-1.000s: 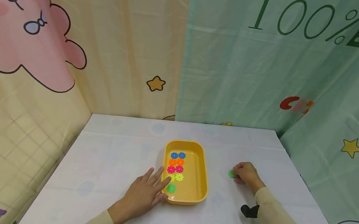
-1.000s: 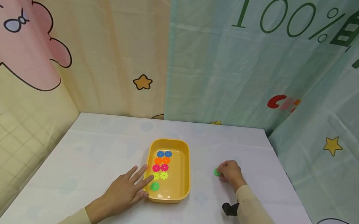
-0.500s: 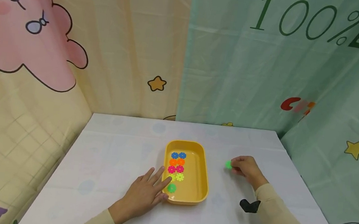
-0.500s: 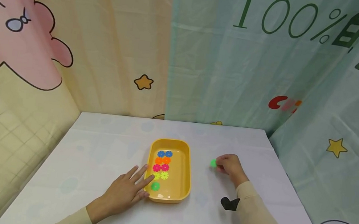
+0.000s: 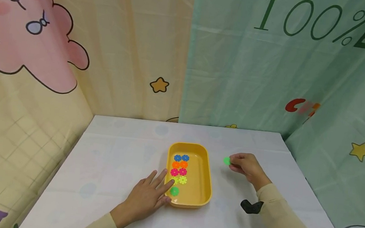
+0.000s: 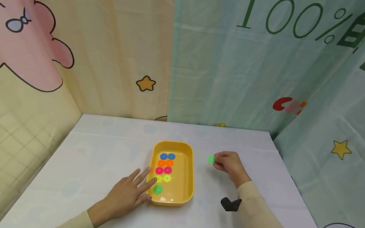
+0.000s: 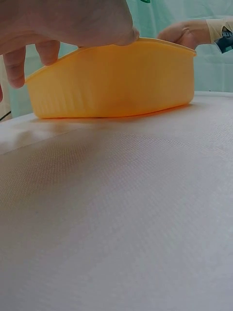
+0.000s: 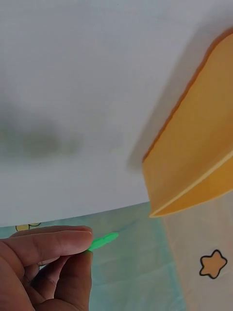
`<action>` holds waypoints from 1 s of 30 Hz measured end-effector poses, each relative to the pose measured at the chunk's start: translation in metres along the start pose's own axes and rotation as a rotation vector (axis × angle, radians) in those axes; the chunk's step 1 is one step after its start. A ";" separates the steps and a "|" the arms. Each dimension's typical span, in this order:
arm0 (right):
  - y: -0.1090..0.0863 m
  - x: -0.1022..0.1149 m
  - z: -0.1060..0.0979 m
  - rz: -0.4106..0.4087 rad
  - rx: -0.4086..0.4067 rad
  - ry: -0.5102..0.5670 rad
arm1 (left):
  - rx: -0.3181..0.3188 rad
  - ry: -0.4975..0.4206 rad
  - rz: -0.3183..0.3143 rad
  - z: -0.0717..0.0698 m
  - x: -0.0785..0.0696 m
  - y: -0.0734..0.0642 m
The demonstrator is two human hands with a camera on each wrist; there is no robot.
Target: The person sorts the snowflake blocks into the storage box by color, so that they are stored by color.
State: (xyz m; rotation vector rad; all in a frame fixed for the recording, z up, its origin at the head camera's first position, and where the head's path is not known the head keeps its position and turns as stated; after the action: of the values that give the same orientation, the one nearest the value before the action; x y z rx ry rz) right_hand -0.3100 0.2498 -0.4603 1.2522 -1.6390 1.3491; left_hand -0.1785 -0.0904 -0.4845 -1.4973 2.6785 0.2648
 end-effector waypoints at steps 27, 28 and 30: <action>-0.005 0.023 0.044 -0.028 0.055 -0.001 | -0.014 -0.013 0.000 -0.001 0.000 -0.001; -0.006 0.023 0.046 -0.032 0.057 -0.006 | -0.012 -0.015 0.000 -0.001 0.000 -0.001; -0.007 0.025 0.051 -0.034 0.063 -0.019 | -0.013 -0.015 0.002 -0.001 -0.001 -0.002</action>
State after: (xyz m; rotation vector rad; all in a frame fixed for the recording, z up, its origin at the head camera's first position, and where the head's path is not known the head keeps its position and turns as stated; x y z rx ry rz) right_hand -0.3071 0.1942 -0.4479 1.3275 -1.5911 1.3817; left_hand -0.1768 -0.0910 -0.4832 -1.4892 2.6720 0.2930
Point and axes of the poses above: each hand's wrist, its own y-axis towards the middle knuckle, its own z-axis out of the palm, x = y × z, the point moved 7 cm from there along y, towards the middle knuckle, and after that the axes turned 1 degree about -x, right-handed, at the moved point
